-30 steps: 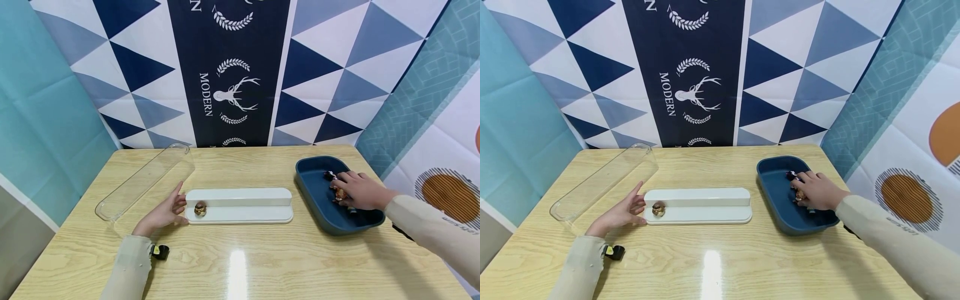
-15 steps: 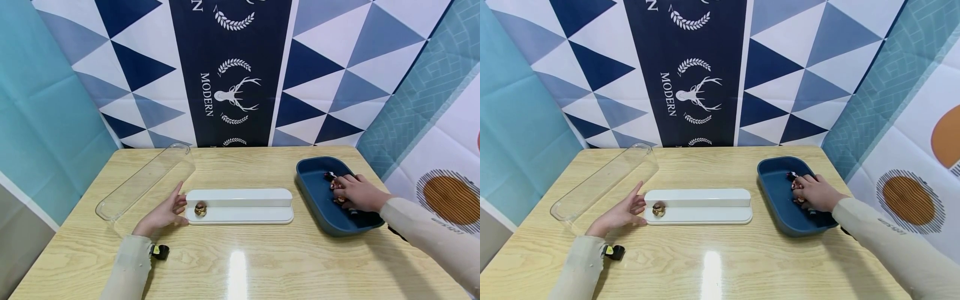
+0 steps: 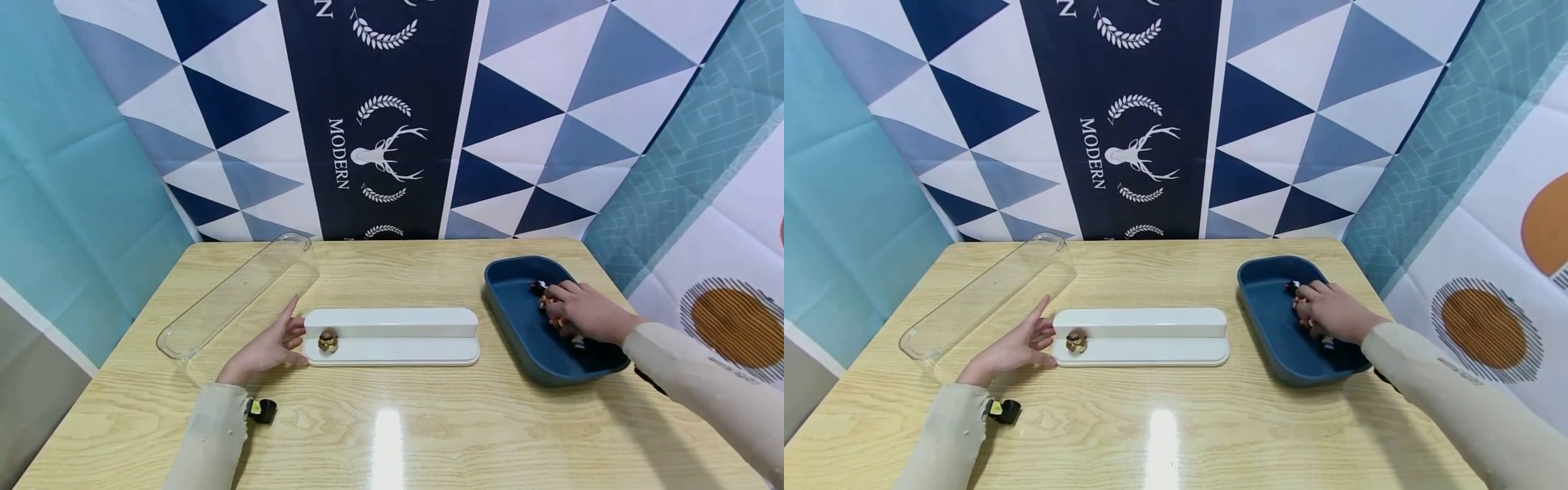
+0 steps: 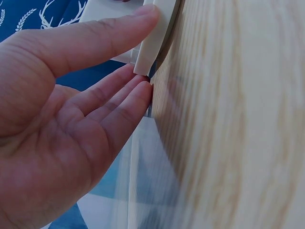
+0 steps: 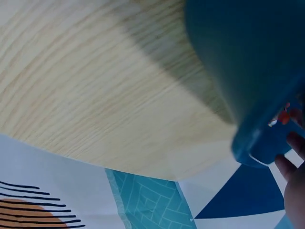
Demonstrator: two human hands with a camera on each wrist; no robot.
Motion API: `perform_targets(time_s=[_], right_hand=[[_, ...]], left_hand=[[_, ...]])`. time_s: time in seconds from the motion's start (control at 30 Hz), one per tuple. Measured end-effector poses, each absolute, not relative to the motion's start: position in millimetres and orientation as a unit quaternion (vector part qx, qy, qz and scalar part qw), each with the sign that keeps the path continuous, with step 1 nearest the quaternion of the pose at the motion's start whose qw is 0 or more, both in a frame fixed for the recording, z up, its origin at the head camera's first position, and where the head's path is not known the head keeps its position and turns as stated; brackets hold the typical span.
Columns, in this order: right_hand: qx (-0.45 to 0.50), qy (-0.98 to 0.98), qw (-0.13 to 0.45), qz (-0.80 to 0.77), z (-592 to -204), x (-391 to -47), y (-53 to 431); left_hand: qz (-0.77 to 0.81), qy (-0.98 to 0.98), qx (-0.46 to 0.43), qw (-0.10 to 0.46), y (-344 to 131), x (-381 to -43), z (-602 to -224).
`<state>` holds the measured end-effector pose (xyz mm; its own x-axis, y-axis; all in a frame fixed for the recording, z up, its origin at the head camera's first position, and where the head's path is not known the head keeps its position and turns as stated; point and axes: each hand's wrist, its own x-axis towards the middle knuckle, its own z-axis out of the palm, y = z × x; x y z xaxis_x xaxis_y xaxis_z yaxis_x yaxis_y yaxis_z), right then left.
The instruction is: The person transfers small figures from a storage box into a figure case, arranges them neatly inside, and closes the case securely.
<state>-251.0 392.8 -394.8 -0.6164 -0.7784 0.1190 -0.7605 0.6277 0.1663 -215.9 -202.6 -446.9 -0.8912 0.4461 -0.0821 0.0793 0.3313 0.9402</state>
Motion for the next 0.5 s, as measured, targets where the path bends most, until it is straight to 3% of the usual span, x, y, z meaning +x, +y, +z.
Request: perform_targets(time_s=[0.23, 0.5], right_hand=[[0.378, -0.922, 0.041, 0.075, -383.2, -250.3, 383.0], [0.299, -0.944, 0.047, 0.130, -364.3, -248.9, 370.0]], left_hand=[[0.559, 0.795, 0.163, 0.169, -201.3, -216.2, -446.7], [0.565, 0.791, 0.166, 0.168, -202.5, -217.1, -447.7]])
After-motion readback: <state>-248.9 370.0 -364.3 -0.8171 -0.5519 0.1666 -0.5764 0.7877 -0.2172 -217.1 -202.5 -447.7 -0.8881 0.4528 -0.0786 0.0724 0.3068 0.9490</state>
